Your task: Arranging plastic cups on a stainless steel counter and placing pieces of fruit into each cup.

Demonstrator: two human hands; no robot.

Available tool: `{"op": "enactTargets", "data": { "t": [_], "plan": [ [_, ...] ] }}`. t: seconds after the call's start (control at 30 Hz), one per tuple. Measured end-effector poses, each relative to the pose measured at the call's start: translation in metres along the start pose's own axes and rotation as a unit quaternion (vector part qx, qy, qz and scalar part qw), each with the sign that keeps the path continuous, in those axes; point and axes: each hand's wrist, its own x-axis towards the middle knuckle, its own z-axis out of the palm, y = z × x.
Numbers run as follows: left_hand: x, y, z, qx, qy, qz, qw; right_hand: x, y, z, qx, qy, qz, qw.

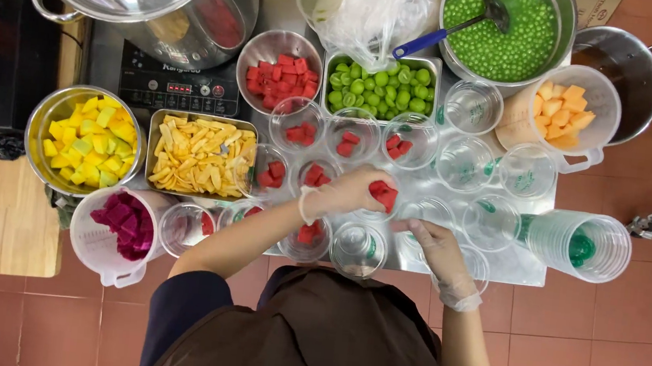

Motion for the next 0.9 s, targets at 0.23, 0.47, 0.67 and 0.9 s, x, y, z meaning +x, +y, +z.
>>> {"op": "enactTargets", "data": {
  "t": [0.23,0.47,0.67,0.9],
  "plan": [
    [0.020,-0.080,0.077,0.309,0.020,-0.074,0.948,-0.009,0.018,-0.005,0.012,-0.020,0.018,1.000],
    [0.003,-0.043,0.046,0.281,0.006,0.024,0.959,-0.015,-0.009,0.002,-0.014,-0.007,0.060,0.998],
    [-0.011,-0.079,-0.147,0.245,0.396,-0.042,0.884,-0.009,-0.011,0.012,0.011,0.032,0.089,0.995],
    [0.019,-0.330,-0.232,0.708,0.205,-0.091,0.670,0.009,-0.032,0.044,0.042,0.040,0.107,0.992]
  ]
}}
